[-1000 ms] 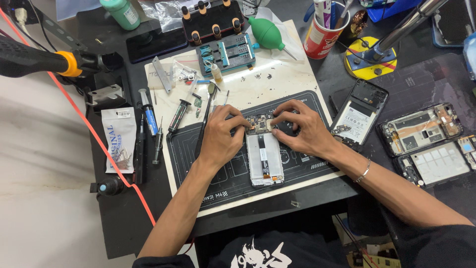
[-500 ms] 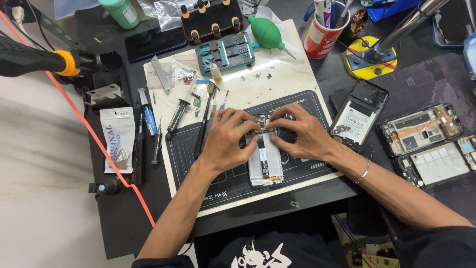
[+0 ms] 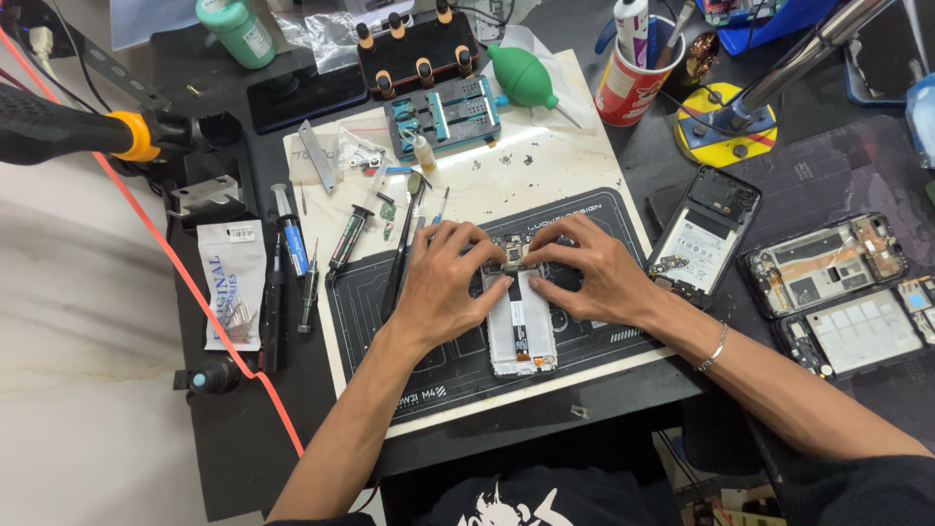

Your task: The person works on a disassembled smartphone, using tweezers to handle small components and connectors on the motherboard. They carefully align and press parts into place while the phone remains open on a work mat.

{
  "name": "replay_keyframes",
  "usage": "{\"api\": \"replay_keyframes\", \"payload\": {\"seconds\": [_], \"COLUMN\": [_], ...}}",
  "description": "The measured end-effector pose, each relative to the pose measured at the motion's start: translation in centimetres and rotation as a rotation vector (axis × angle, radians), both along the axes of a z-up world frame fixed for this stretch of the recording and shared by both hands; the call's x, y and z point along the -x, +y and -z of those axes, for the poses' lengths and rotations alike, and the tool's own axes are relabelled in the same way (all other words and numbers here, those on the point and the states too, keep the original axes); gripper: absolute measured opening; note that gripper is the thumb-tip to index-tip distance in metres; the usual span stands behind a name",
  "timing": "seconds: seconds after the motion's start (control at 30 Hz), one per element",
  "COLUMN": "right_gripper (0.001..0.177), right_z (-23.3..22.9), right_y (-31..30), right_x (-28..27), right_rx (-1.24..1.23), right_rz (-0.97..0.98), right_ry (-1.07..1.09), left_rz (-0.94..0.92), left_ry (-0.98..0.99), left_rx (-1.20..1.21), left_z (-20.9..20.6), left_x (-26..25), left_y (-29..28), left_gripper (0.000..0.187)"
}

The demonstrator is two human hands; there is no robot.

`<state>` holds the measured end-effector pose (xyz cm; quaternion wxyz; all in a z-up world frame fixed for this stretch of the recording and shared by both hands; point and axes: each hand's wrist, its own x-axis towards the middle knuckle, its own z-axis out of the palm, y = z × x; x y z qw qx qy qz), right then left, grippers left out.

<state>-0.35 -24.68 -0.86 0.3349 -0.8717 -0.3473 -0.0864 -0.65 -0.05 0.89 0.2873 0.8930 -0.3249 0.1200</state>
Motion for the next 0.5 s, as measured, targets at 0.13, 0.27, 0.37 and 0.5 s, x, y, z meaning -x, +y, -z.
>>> {"api": "replay_keyframes", "payload": {"seconds": [0.13,0.27,0.37,0.5], "right_gripper": [0.023,0.023,0.025,0.034], "right_z": [0.0,-0.4,-1.0,-2.4], "right_y": [0.0,0.2,0.2,0.3], "right_x": [0.0,0.1,0.2,0.4], "right_rx": [0.001,-0.001,-0.032,-0.027], "right_rz": [0.003,0.005,0.004,0.088], "right_ry": [0.006,0.007,0.001,0.250], "left_rz": [0.003,-0.028,-0.083,-0.169], "left_ry": [-0.011,-0.024,-0.044,0.042], "left_rx": [-0.007,0.031,0.003,-0.009], "left_z": [0.0,-0.3,-0.6,-1.2], "left_x": [0.0,0.0,0.0,0.1], "left_y": [-0.1,0.1,0.4,0.5], "left_gripper": [0.027,0.025,0.024,0.014]}}
